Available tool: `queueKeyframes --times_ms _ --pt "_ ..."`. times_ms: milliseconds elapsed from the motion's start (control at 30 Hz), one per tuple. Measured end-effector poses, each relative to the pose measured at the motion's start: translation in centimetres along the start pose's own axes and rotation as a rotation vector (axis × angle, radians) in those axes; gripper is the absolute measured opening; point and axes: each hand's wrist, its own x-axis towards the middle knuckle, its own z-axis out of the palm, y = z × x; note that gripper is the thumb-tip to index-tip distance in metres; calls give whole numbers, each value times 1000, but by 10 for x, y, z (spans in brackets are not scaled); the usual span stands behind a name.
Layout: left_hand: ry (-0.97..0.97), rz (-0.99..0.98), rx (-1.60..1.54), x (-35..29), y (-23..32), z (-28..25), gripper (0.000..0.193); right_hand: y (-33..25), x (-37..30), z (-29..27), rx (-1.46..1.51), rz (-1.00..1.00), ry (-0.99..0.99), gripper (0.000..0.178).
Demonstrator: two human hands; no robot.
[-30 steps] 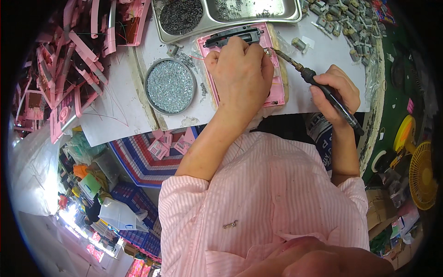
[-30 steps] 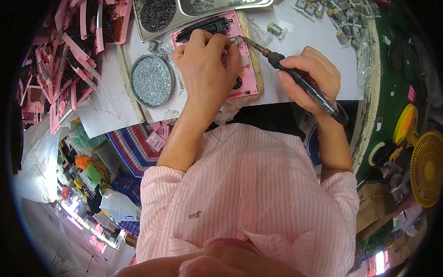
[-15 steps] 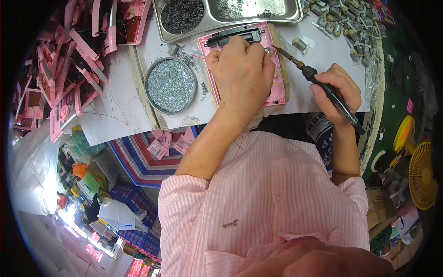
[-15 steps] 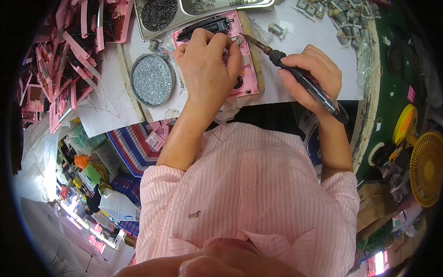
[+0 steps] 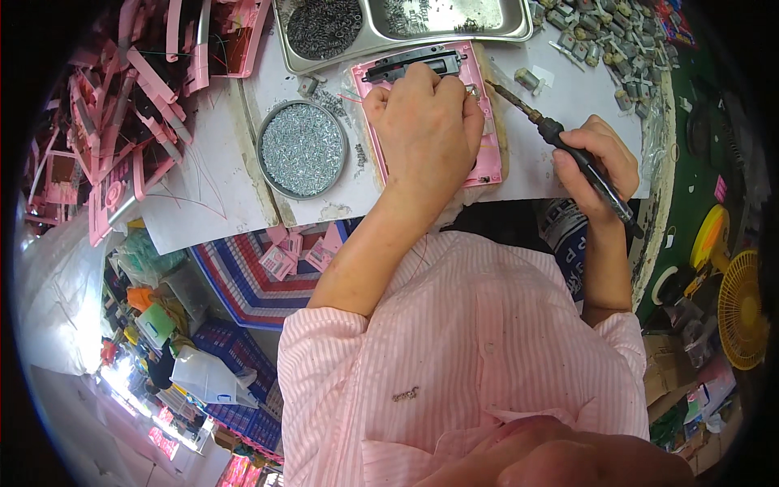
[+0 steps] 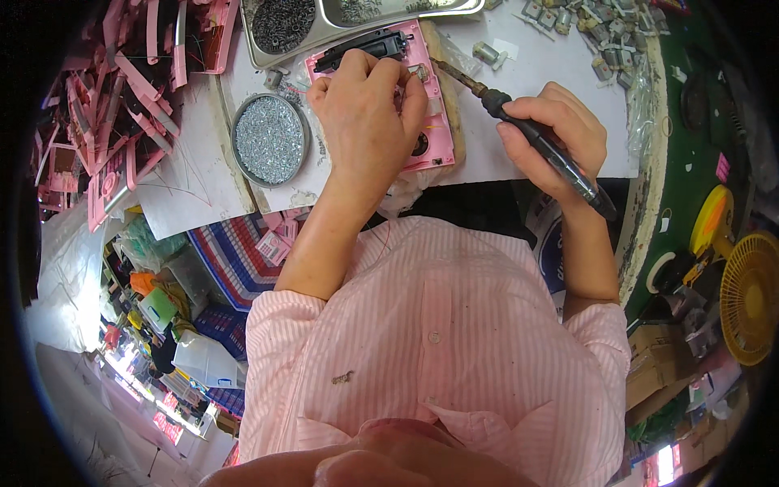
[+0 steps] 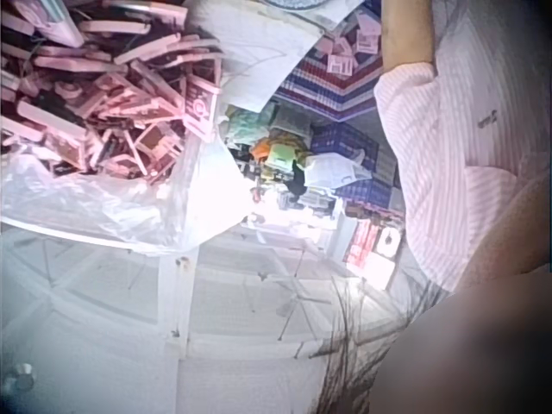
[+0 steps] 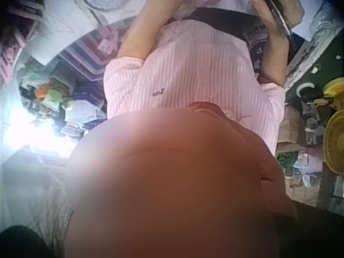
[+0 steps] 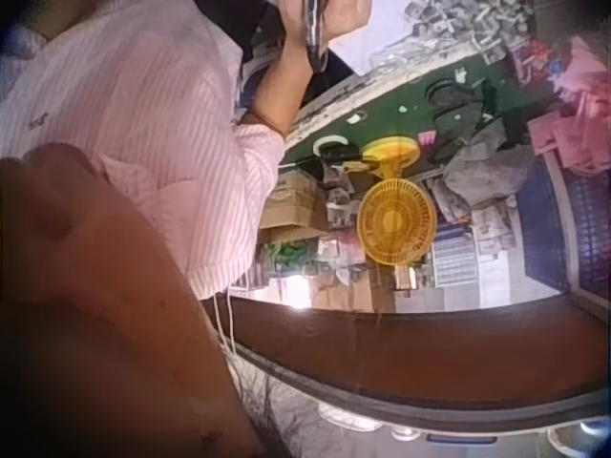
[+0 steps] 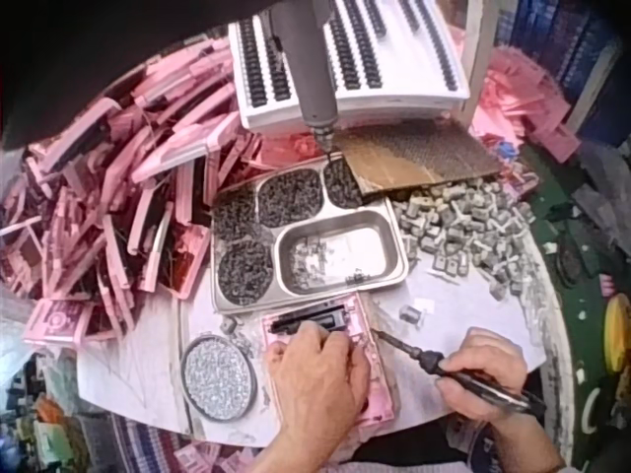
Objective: Assembling and soldering electronic components inside pink plastic housings at a workbench.
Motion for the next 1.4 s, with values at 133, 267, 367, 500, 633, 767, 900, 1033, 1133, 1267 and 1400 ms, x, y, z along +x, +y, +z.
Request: queueKeyframes --times_ms 133,267,367,500,633,767,900,1033,1133,1267,1400 --pt "-1 0 8 0 1 0 12 0 -3 -3 -4 22 -10 24" --pt "-39 -27 9 -1 1 -3 19 0 -7 -7 -11 48 -41 23" --pt "-231 -79 -89 2 -4 -26 35 -1 -7 -11 -21 49 -38 23" --pt "-212 175 241 15 -40 -77 51 -2 -5 -12 15 22 30 24" --pt "-508 294 295 14 -79 -94 25 -4 -2 -14 -2 8 46 24" --pt "-239 334 -103 21 -78 -89 11 -9 -2 -8 39 96 134 28" --pt "-197 -242 -626 6 -48 -55 8 -23 4 17 272 356 176 33" --pt "-200 -537 -994 1 -35 -38 10 -29 28 49 267 304 56 41" --pt "-157 -486 -954 -2 -32 -38 11 -29 46 75 349 264 57 48" --pt "-136 -402 -914 -4 -39 -37 11 -30 60 88 441 307 -20 55" --pt "-152 -384 -856 -5 -44 -38 13 -29 59 93 454 352 -10 55"
